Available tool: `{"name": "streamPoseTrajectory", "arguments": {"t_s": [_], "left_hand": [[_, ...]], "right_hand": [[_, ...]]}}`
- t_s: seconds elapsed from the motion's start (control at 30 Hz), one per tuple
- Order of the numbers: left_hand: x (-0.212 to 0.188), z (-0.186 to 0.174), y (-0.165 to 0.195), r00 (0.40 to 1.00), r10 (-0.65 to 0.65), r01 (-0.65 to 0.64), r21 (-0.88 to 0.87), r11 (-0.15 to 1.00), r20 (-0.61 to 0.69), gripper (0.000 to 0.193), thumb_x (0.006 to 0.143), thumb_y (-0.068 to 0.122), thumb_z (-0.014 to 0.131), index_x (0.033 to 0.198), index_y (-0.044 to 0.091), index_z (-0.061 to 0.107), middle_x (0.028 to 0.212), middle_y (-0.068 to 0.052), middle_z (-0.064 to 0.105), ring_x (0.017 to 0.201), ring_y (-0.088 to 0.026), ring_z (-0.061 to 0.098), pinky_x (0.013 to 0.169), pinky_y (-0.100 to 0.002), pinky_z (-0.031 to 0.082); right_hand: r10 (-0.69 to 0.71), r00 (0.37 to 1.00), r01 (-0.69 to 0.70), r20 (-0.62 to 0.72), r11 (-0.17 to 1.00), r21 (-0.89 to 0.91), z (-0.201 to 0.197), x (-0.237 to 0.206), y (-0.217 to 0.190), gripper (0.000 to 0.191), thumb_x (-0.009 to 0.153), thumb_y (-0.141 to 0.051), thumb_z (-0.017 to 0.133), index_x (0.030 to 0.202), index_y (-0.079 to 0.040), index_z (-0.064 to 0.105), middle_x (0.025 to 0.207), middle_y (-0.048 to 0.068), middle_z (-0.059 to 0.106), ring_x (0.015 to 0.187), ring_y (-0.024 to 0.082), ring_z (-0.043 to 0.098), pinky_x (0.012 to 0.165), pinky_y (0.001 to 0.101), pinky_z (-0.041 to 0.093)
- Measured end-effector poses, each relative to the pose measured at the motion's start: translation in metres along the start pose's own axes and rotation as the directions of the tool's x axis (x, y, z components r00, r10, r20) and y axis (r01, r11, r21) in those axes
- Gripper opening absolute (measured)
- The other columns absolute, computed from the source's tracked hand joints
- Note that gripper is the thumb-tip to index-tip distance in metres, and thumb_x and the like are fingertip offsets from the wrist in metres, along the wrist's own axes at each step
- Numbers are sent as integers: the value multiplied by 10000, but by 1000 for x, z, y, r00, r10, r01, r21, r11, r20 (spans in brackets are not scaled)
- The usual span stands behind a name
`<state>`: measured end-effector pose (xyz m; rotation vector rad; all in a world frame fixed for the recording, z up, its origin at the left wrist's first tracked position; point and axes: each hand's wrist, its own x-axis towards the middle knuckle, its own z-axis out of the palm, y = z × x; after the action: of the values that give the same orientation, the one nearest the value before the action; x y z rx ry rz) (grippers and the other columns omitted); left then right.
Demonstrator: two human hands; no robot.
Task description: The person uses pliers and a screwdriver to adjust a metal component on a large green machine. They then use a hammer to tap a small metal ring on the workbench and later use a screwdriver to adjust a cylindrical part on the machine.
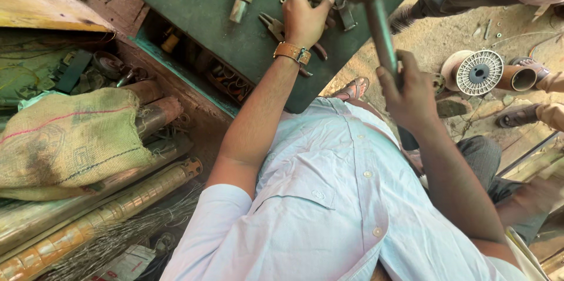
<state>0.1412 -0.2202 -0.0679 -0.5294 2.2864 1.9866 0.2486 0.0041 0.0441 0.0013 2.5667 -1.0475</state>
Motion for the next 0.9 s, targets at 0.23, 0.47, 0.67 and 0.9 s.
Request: {"name": "streamPoseTrajectory", "arguments": {"t_s": [0.23, 0.47, 0.67, 0.9], "left_hand": [[-1, 0, -3, 999, -50, 50, 26, 998, -2, 155, 854, 125, 755, 765, -1, 735, 622, -56, 755, 472, -119, 743, 432, -247, 567], [3, 4, -7, 986, 148, -137, 147, 980, -71, 141, 825, 138, 785, 764, 14, 758, 611, -34, 749, 465, -111, 738, 457, -247, 563], [0, 3, -6, 1000, 21, -21, 35, 999, -9, 161, 853, 131, 749, 761, -1, 734, 594, -48, 742, 459, -127, 739, 436, -259, 569], [-2, 4, -1, 998, 46, -43, 71, 997, -37, 158, 838, 126, 757, 758, -8, 733, 611, -51, 753, 464, -131, 741, 440, -259, 573]], "right_hand": [[-74, 994, 75, -79, 997, 6, 1, -13, 3, 376, 1076, -261, 607, 1342, -17, 501, 706, 137, 663, 581, 254, 690, 531, 396, 491], [-80, 996, 76, -49, 994, -74, 3, -7, 4, 387, 1066, -261, 660, 1345, -19, 544, 710, 191, 641, 655, 348, 687, 617, 450, 504], [-79, 989, 75, -127, 996, -37, -2, -17, 2, 429, 1049, -278, 638, 1368, -20, 515, 712, 212, 648, 596, 368, 681, 580, 487, 491], [-30, 999, 32, 14, 984, -173, 3, -5, 8, 407, 1096, -275, 600, 1398, -26, 490, 759, 226, 670, 645, 377, 688, 601, 489, 536]]}}
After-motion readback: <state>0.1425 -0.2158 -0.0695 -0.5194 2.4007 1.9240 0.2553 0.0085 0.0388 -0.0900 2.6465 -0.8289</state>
